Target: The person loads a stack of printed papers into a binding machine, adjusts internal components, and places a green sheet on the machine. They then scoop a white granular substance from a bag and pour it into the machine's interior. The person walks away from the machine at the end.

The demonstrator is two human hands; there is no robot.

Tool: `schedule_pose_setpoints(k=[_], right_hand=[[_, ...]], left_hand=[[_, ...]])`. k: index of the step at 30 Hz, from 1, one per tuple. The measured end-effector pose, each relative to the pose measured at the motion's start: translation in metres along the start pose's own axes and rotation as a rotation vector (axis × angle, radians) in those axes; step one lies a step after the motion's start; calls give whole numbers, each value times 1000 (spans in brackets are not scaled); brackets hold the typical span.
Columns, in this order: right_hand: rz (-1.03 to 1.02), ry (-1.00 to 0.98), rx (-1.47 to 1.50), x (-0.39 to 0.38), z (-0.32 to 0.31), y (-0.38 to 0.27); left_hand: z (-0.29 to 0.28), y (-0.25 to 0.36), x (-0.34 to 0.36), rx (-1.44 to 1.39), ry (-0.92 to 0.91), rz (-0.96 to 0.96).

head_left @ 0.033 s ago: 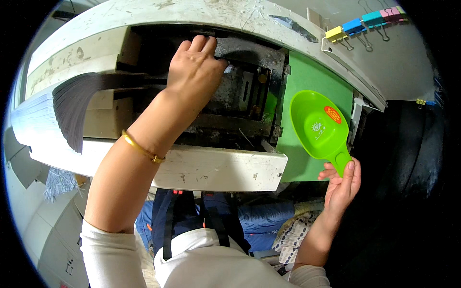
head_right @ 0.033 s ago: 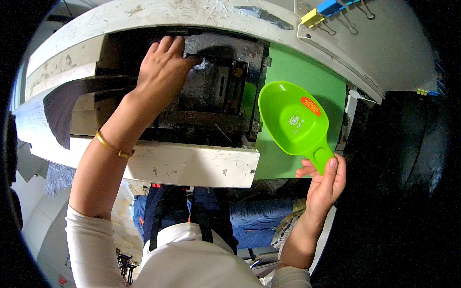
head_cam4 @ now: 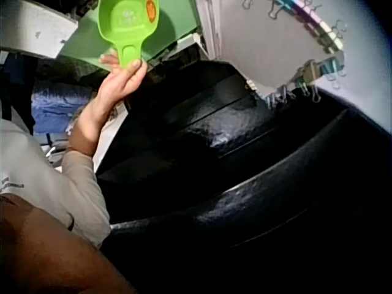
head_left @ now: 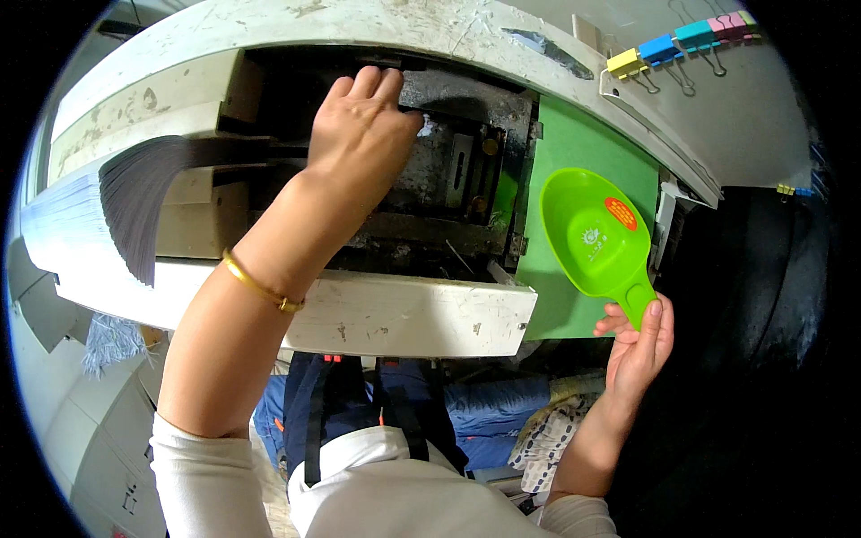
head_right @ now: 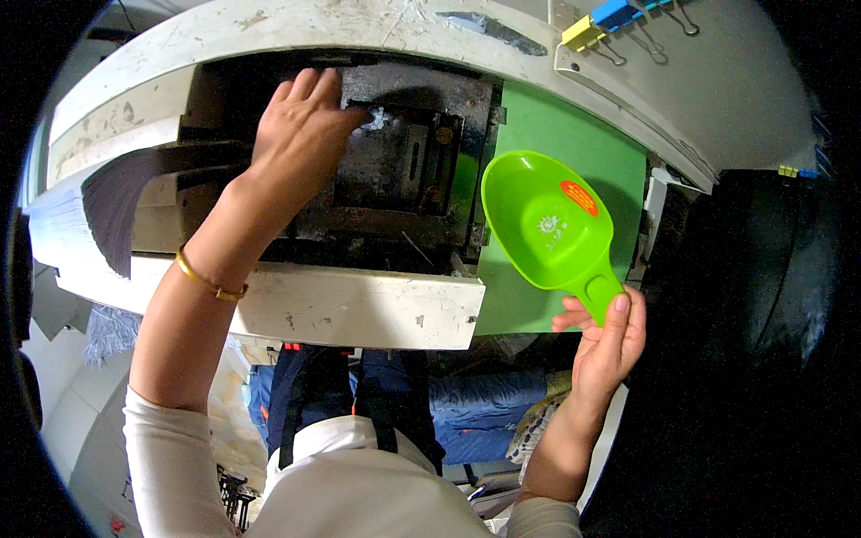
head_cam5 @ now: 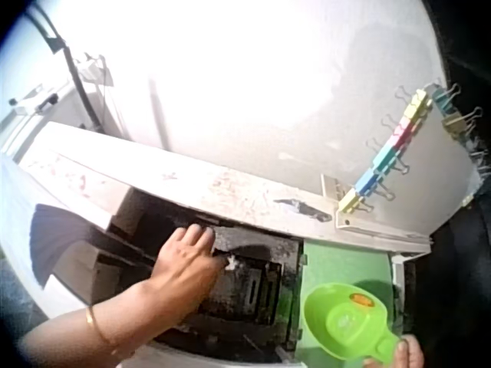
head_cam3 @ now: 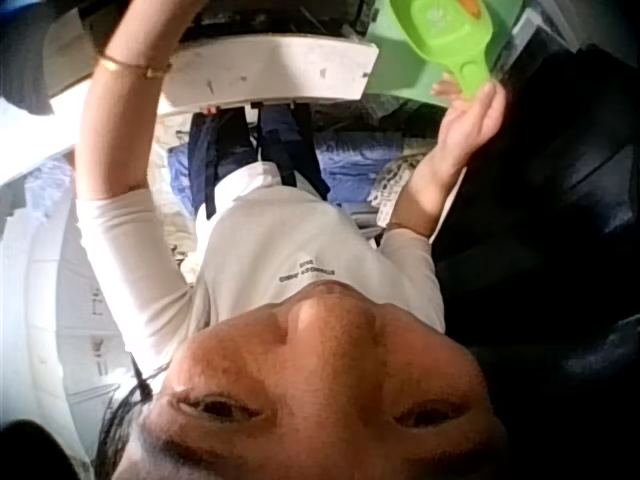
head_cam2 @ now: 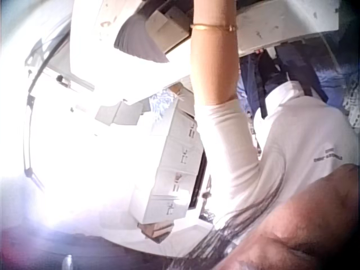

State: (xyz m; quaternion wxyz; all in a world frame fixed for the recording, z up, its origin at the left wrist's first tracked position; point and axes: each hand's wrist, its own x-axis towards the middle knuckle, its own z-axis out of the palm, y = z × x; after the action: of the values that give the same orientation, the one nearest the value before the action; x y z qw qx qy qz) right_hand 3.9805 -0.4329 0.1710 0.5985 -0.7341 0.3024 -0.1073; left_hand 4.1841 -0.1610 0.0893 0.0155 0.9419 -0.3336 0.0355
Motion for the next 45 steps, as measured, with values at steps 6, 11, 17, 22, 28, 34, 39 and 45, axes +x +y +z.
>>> schedule_pose_setpoints(k=[6,11,17,22,28,34,39,45], right_hand=[[3,-17,11,-4,3,-2],[40,16,51,-10,4,-2],[180,79,202,-18,0,1],[314,221,341,-34,-3,6],[336,203,570,-56,-16,32],[247,294,761,-84,-16,44],[136,364,929,-112,-28,57],[-25,370,946,-159,-50,77]], left_hand=[[-32,-1,-26,-181,84,-99],[-70,17,-58,-467,215,-320],[-77,58,-120,-754,400,-101],[-61,72,-138,-763,414,33],[-39,79,-146,-684,429,127],[-35,77,-148,-638,385,218],[-34,78,-147,-566,387,244],[-35,80,-151,-488,360,249]])
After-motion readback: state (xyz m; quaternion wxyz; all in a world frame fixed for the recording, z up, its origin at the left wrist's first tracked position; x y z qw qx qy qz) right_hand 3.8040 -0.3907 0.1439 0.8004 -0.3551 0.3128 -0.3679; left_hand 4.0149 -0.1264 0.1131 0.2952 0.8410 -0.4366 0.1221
